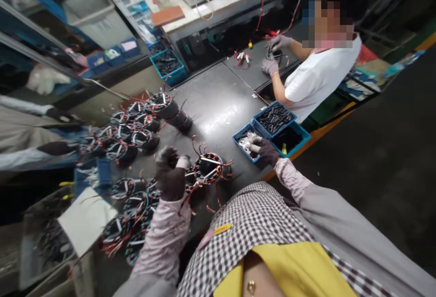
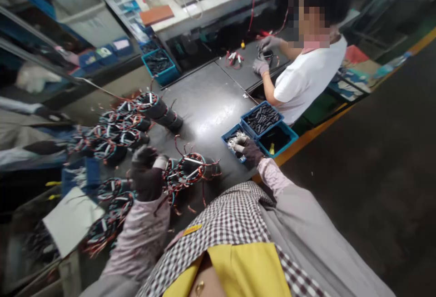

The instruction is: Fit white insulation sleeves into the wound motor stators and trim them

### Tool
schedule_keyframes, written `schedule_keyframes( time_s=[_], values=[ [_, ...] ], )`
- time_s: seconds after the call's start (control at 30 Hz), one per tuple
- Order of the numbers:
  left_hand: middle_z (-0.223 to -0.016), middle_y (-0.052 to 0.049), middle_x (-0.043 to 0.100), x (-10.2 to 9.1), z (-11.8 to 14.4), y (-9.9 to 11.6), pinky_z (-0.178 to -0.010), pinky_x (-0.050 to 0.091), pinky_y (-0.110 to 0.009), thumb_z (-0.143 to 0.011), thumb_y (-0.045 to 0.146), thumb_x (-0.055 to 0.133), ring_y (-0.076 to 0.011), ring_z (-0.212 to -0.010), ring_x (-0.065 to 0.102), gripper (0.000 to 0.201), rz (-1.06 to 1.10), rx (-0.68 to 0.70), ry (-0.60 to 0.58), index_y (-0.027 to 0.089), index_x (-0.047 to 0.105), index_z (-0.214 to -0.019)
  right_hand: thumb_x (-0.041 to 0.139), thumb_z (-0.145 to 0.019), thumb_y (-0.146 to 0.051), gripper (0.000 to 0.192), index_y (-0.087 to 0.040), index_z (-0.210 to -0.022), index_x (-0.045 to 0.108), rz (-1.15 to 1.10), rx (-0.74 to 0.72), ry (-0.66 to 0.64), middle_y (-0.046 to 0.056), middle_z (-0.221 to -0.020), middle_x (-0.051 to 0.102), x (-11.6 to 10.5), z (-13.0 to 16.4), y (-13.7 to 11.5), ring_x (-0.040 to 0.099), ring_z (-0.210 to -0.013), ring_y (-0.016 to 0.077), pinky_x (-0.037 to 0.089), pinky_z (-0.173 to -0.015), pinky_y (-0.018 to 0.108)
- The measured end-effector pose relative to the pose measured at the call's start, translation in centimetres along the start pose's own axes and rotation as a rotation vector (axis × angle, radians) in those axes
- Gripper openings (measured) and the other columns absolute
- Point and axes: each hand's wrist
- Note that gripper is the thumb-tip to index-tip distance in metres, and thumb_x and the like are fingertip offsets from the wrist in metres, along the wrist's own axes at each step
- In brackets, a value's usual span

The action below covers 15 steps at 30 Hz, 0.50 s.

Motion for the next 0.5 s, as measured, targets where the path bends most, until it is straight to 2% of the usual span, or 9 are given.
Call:
schedule_keyframes(
  time_s=[0.03, 0.07, 0.1, 0.17, 0.23, 0.3, 0.37, 0.43, 0.5],
  values=[
    [-0.119, -0.009, 0.077, -0.2, -0.2, 1.4, -0.09, 0.066, -0.037, -0.097, 0.041, 0.061, -0.0236, -0.106, 0.076, 0.045, 0.137, 0.023, -0.031, 0.021, 0.063, -0.137, 0.085, -0.072, -0.067, 0.048, -0.024, -0.077, 0.063, -0.021, -0.023, -0.022, -0.001, -0.064, 0.064, -0.1, 0.6, -0.6, 0.063, -0.061, 0.0187, 0.055, -0.063, 0.034],
    [-0.11, -0.007, 0.079, -0.1, -0.4, 2.9, -0.084, 0.067, -0.036, -0.089, 0.044, 0.072, -0.0235, -0.098, 0.077, 0.041, 0.271, 0.046, -0.153, 0.021, 0.072, -0.124, 0.085, -0.073, -0.067, 0.048, -0.024, -0.077, 0.064, -0.045, -0.056, -0.045, 0.0, -0.065, 0.066, 0.0, 1.1, -1.2, 0.064, -0.062, 0.0188, 0.056, -0.064, 0.034],
    [-0.105, -0.007, 0.08, 0.4, -0.6, 4.5, -0.08, 0.066, -0.036, -0.084, 0.045, 0.079, -0.0231, -0.093, 0.077, 0.038, 0.353, 0.063, -0.336, 0.021, 0.077, -0.114, 0.085, -0.075, -0.066, 0.048, -0.023, -0.078, 0.066, -0.075, -0.097, -0.069, 0.0, -0.066, 0.068, 0.3, 1.5, -1.9, 0.066, -0.062, 0.0186, 0.057, -0.066, 0.034],
    [-0.098, -0.008, 0.08, 2.6, -1.0, 7.5, -0.069, 0.064, -0.033, -0.076, 0.044, 0.089, -0.0213, -0.083, 0.075, 0.042, 0.428, 0.062, -0.645, 0.018, 0.08, -0.109, 0.086, -0.078, -0.066, 0.047, -0.022, -0.08, 0.068, -0.156, -0.177, -0.109, 0.001, -0.068, 0.071, 1.0, 2.2, -3.1, 0.067, -0.062, 0.0183, 0.059, -0.067, 0.034],
    [-0.084, -0.006, 0.077, 5.5, -1.4, 9.7, -0.063, 0.062, -0.029, -0.074, 0.044, 0.092, -0.0173, -0.071, 0.071, 0.042, 0.433, 0.075, -0.817, 0.015, 0.081, -0.103, 0.087, -0.076, -0.069, 0.051, -0.022, -0.086, 0.069, -0.231, -0.216, -0.109, 0.001, -0.069, 0.072, 1.6, 2.8, -3.8, 0.068, -0.061, 0.0183, 0.06, -0.066, 0.034],
    [-0.075, -0.005, 0.074, 8.2, -1.7, 10.9, -0.06, 0.061, -0.027, -0.074, 0.041, 0.094, -0.0146, -0.063, 0.067, 0.038, 0.363, 0.069, -0.847, 0.013, 0.081, -0.095, 0.087, -0.07, -0.075, 0.06, -0.022, -0.092, 0.069, -0.258, -0.213, -0.069, 0.001, -0.073, 0.073, 1.6, 3.3, -3.7, 0.069, -0.063, 0.0194, 0.061, -0.066, 0.035],
    [-0.076, -0.004, 0.075, 10.2, -2.3, 11.3, -0.062, 0.062, -0.027, -0.074, 0.038, 0.093, -0.0138, -0.063, 0.068, 0.034, 0.265, 0.064, -0.779, 0.013, 0.08, -0.094, 0.078, -0.071, -0.086, 0.07, -0.022, -0.098, 0.07, -0.241, -0.2, -0.006, 0.005, -0.084, 0.077, 0.5, 3.8, -2.8, 0.072, -0.068, 0.0216, 0.063, -0.068, 0.038],
    [-0.083, -0.004, 0.077, 11.7, -3.1, 11.3, -0.067, 0.064, -0.026, -0.077, 0.034, 0.089, -0.0138, -0.067, 0.07, 0.033, 0.185, 0.072, -0.708, 0.014, 0.079, -0.102, 0.064, -0.082, -0.087, 0.069, -0.021, -0.103, 0.073, -0.185, -0.165, 0.096, 0.009, -0.096, 0.079, -1.9, 4.4, -1.4, 0.074, -0.075, 0.0239, 0.063, -0.07, 0.041],
    [-0.086, -0.003, 0.079, 12.9, -4.0, 11.2, -0.071, 0.064, -0.027, -0.081, 0.031, 0.085, -0.0142, -0.069, 0.072, 0.037, 0.121, 0.083, -0.689, 0.016, 0.078, -0.114, 0.065, -0.092, -0.071, 0.052, -0.02, -0.101, 0.075, -0.073, -0.096, 0.251, 0.011, -0.095, 0.078, -5.4, 5.0, 0.2, 0.073, -0.08, 0.0257, 0.061, -0.075, 0.043]
  ],
)
Point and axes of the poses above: each hand's wrist, its own z-axis away from the middle knuckle, its own x-axis out of the palm, y = z × x
